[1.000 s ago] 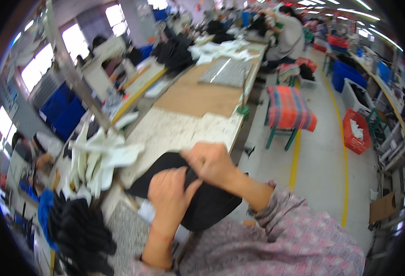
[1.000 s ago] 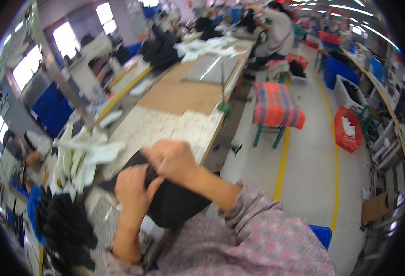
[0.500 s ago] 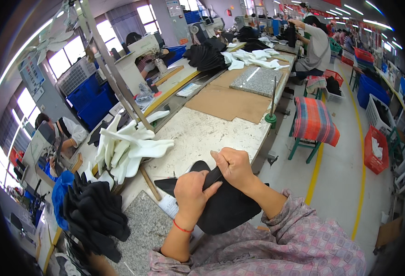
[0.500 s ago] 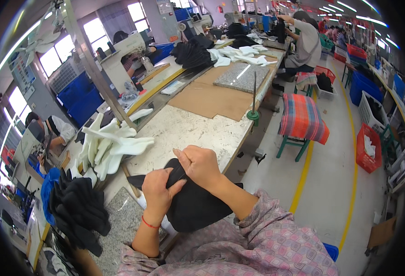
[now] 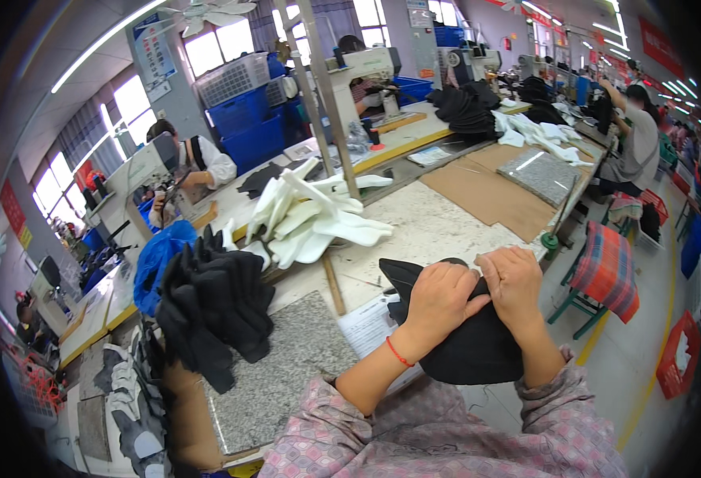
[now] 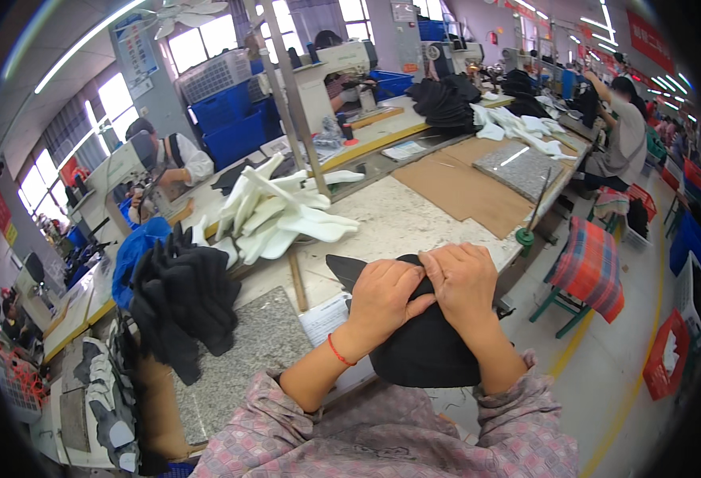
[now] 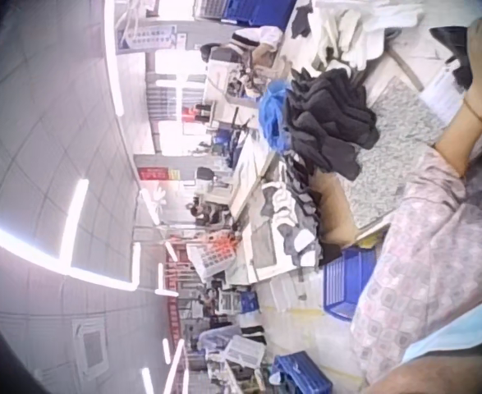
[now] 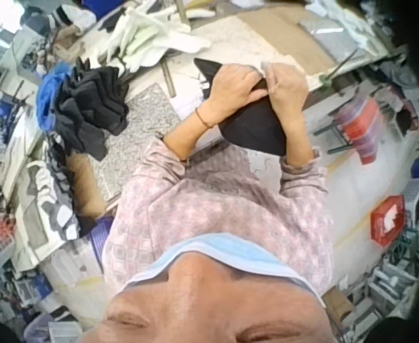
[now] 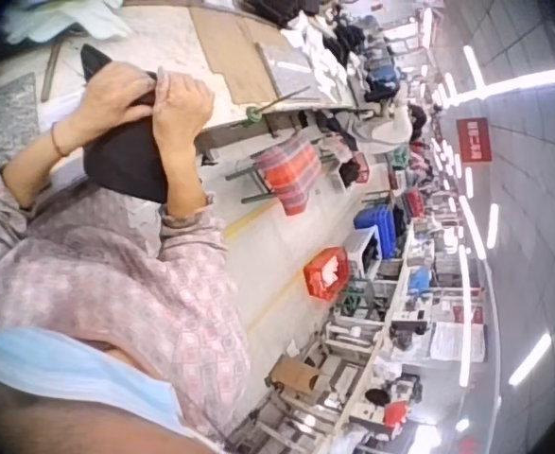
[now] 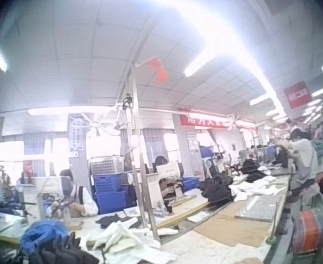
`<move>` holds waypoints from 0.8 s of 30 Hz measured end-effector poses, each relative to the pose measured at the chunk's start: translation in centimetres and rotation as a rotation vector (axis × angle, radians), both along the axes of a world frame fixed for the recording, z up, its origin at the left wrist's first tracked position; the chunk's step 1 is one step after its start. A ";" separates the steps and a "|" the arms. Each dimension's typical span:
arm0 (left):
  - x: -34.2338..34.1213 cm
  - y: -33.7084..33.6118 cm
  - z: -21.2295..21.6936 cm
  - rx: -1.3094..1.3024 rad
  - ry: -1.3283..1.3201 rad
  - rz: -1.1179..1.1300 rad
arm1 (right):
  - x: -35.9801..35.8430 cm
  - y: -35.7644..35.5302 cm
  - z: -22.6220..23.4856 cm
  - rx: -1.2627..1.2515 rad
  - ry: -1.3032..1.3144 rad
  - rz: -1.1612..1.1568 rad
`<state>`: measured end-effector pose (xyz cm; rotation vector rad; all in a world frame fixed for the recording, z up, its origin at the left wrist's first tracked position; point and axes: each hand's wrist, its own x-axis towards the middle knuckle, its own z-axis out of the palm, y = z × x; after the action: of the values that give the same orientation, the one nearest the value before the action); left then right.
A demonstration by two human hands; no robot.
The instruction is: The person inserts white foam inserts into black fabric pieces, aligns edges, and folds the fabric around the foam. The person repeats this process for multiple units, handling each piece individually and placing finished items aside.
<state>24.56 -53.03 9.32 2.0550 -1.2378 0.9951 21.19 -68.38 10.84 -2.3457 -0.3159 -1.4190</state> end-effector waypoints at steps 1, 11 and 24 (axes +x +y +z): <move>-0.2 0.4 0.1 0.002 0.004 -0.018 | 0.0 -0.1 0.1 -0.059 0.039 0.065; -0.1 -1.6 -0.4 0.070 -0.031 -0.038 | 1.5 -5.9 -1.5 0.433 0.680 0.422; 0.5 0.8 3.4 0.226 0.220 -0.248 | 6.6 -3.6 -9.4 0.628 1.120 0.861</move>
<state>25.07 -52.27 12.74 2.0467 -1.4943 0.5214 27.78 -71.99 1.44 -1.7326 -0.3798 0.2354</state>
